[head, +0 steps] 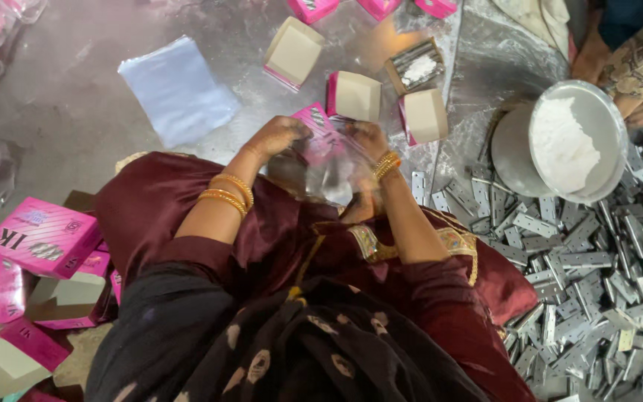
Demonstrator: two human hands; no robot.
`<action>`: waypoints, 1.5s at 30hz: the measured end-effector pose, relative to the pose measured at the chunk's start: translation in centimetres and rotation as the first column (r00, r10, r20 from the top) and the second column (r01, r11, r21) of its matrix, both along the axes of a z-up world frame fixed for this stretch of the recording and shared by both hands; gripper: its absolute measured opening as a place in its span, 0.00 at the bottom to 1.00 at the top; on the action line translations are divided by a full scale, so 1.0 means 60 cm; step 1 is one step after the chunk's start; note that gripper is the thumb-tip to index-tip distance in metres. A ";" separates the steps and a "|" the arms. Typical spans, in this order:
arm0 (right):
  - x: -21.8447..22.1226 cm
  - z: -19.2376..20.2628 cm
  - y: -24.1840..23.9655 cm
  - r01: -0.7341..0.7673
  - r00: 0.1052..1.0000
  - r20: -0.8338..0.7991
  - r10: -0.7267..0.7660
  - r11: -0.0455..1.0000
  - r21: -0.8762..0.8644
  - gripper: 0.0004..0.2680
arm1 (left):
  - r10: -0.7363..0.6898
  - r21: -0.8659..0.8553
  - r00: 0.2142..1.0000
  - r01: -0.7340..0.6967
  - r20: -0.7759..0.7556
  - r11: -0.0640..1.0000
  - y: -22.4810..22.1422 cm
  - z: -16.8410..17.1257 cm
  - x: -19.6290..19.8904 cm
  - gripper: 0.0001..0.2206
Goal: The person sits on the floor and repeatedly packs small metal razors into pink boxes labeled 'IK'. They place the razors into the boxes, close the lids, and then place the boxes into clear plastic bags. The person handles the items one at a time, creating a stack of packaged units.
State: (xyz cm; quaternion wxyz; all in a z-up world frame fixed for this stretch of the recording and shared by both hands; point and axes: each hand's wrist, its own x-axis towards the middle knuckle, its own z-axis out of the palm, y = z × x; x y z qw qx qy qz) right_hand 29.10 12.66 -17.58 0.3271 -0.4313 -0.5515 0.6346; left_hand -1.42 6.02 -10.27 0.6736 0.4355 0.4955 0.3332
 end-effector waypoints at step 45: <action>-0.083 -0.010 -0.032 0.662 0.735 -0.349 -0.581 0.725 0.189 0.03 | 0.401 0.368 0.897 -0.443 0.188 0.818 0.015 0.034 0.070 0.09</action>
